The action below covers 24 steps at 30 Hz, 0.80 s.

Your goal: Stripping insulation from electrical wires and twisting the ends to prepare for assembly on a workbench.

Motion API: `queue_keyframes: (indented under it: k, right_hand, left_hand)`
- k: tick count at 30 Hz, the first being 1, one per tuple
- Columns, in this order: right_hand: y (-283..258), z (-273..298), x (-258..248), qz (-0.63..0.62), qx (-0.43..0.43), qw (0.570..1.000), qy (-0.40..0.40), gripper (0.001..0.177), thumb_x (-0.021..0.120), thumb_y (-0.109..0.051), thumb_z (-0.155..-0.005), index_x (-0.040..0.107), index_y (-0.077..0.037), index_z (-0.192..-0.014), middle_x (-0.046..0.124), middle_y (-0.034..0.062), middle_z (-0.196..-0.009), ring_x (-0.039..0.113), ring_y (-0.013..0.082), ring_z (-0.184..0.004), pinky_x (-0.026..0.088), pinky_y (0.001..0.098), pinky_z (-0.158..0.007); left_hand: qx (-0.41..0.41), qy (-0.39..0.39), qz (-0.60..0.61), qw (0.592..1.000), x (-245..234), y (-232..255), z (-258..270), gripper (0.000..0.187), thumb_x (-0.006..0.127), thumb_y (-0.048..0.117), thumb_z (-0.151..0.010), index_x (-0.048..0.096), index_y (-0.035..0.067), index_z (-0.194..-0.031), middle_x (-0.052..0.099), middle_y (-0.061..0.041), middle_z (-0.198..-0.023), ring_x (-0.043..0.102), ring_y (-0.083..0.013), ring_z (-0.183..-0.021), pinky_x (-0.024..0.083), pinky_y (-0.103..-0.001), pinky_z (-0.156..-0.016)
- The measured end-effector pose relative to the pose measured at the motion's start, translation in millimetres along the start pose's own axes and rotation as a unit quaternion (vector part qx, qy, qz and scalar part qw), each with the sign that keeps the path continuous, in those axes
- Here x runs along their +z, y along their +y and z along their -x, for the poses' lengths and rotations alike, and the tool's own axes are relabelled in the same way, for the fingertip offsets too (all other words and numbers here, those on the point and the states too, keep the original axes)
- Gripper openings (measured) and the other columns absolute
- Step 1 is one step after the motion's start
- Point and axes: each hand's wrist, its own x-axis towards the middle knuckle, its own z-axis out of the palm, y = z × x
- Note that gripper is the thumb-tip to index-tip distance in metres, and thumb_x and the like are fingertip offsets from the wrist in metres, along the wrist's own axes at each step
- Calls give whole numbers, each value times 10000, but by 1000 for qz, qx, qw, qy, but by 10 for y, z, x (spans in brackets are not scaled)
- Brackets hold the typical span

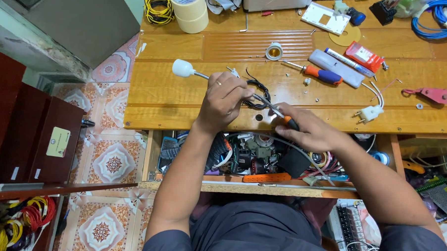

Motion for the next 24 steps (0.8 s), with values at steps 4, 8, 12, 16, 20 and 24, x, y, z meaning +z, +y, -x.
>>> queue_keyframes:
  k: [4,8,12,16,20,24]
  right_hand:
    - [111,45,365,-405,-42,913,-30,506,555,-7,-921,508,-35,-1424,544,71,-716,492,154,-494,411,292,-413]
    - [36,27,450,-531,-46,845,-51,380,595,3,-884,570,31,-1262,537,82,-803,504,134,-552,431,271,-402]
    - [67,-44,415,-426,-99,897,-61,520,593,-22,-912,467,28,-1413,535,123,-821,515,156,-588,446,272,-456]
    - [-13,-60,347,-382,-68,920,-48,539,616,-78,-930,504,-27,-1455,675,165,-988,715,236,-849,562,296,-548]
    - [-127,-14,303,-387,-49,921,-23,378,631,-36,-896,590,-5,-1271,660,137,-910,708,238,-768,561,302,-511]
    - [-11,-25,369,-456,-59,887,-34,422,639,7,-838,573,9,-1255,576,148,-866,638,267,-659,511,348,-449]
  left_hand:
    - [0,44,2,999,-25,50,-23,195,750,121,-961,692,144,-777,647,31,-809,631,-191,-745,452,-320,-790]
    - [-12,76,10,997,-59,78,-75,194,750,133,-963,694,150,-778,646,39,-802,627,-189,-731,452,-318,-792]
    - [-29,52,73,996,-103,1,-42,193,771,120,-952,681,141,-783,674,37,-829,624,-194,-741,450,-302,-789]
    - [-35,21,99,994,-134,47,-101,188,774,69,-928,671,115,-777,675,6,-807,628,-206,-742,449,-327,-761]
    - [-36,-3,100,994,-97,36,-67,199,747,69,-952,683,122,-770,669,6,-815,637,-212,-751,471,-325,-764]
    - [-48,-15,111,993,-99,27,-53,210,759,67,-948,679,132,-764,679,11,-808,635,-211,-735,486,-336,-756]
